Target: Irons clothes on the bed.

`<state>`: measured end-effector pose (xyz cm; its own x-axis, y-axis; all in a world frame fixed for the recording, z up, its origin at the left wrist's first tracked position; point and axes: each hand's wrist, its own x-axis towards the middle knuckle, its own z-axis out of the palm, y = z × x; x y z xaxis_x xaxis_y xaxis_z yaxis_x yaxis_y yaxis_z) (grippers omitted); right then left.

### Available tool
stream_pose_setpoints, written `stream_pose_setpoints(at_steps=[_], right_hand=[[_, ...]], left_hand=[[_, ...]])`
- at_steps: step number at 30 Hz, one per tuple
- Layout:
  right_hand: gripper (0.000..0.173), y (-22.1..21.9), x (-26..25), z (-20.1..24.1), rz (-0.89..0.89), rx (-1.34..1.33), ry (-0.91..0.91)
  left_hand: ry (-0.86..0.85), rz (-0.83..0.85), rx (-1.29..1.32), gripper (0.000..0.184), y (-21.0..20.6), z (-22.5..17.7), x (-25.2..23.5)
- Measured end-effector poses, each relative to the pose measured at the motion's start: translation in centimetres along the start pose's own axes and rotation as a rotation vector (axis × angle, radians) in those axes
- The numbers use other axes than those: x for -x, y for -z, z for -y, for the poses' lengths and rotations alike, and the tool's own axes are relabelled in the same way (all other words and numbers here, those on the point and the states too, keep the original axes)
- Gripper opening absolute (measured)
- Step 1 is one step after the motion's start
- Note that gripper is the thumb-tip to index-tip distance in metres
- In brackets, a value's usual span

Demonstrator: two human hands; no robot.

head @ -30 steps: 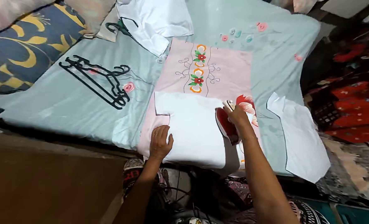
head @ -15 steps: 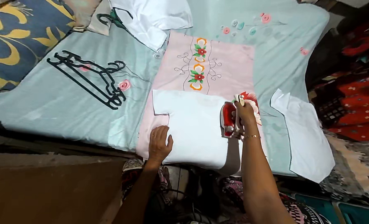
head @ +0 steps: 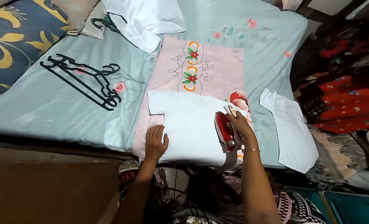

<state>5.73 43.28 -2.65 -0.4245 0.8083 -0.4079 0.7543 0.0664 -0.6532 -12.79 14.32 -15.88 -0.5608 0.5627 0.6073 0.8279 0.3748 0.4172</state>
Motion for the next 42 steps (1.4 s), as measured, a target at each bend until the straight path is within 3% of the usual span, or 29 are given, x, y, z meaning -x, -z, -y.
stream_pose_setpoints(at_steps=[6, 12, 17, 21, 27, 32, 35, 38, 42], right_hand=[[0.039, 1.6, 6.1, -4.1, 0.039, -0.100, -0.025], [0.034, 2.1, 8.1, -6.8, -0.056, -0.183, -0.059], [0.041, 0.1, 8.3, -5.7, -0.274, -0.203, -0.153], [0.044, -0.3, 7.4, -4.6, -0.299, -0.160, -0.175], [0.046, 0.2, 5.3, -5.3, -0.237, -0.131, -0.137], [0.042, 1.6, 6.6, -7.7, 0.041, 0.026, 0.211], [0.039, 2.3, 7.2, -8.3, 0.118, 0.025, 0.284], [0.037, 3.8, 6.9, -7.6, 0.031, 0.021, 0.234], [0.040, 6.7, 5.7, -6.5, -0.230, -0.032, 0.133]], left_hand=[[0.007, 0.018, 0.019, 0.034, 0.3, -0.2, -0.1], [0.003, 0.013, 0.023, 0.033, 0.1, 0.0, 0.2], [0.004, 0.025, 0.021, 0.034, 0.1, 0.0, 0.1], [-0.007, 0.015, 0.008, 0.034, -0.1, 0.2, 0.1], [0.000, 0.040, 0.035, 0.034, 0.0, 0.2, 0.1], [0.160, 0.164, 0.114, 0.032, 2.3, -2.1, -0.9], [0.249, 0.263, 0.165, 0.035, 3.7, -2.8, -1.5], [0.267, 0.307, 0.176, 0.036, 4.3, -2.3, -2.2], [0.265, 0.300, 0.107, 0.037, 3.8, -1.9, -2.8]])
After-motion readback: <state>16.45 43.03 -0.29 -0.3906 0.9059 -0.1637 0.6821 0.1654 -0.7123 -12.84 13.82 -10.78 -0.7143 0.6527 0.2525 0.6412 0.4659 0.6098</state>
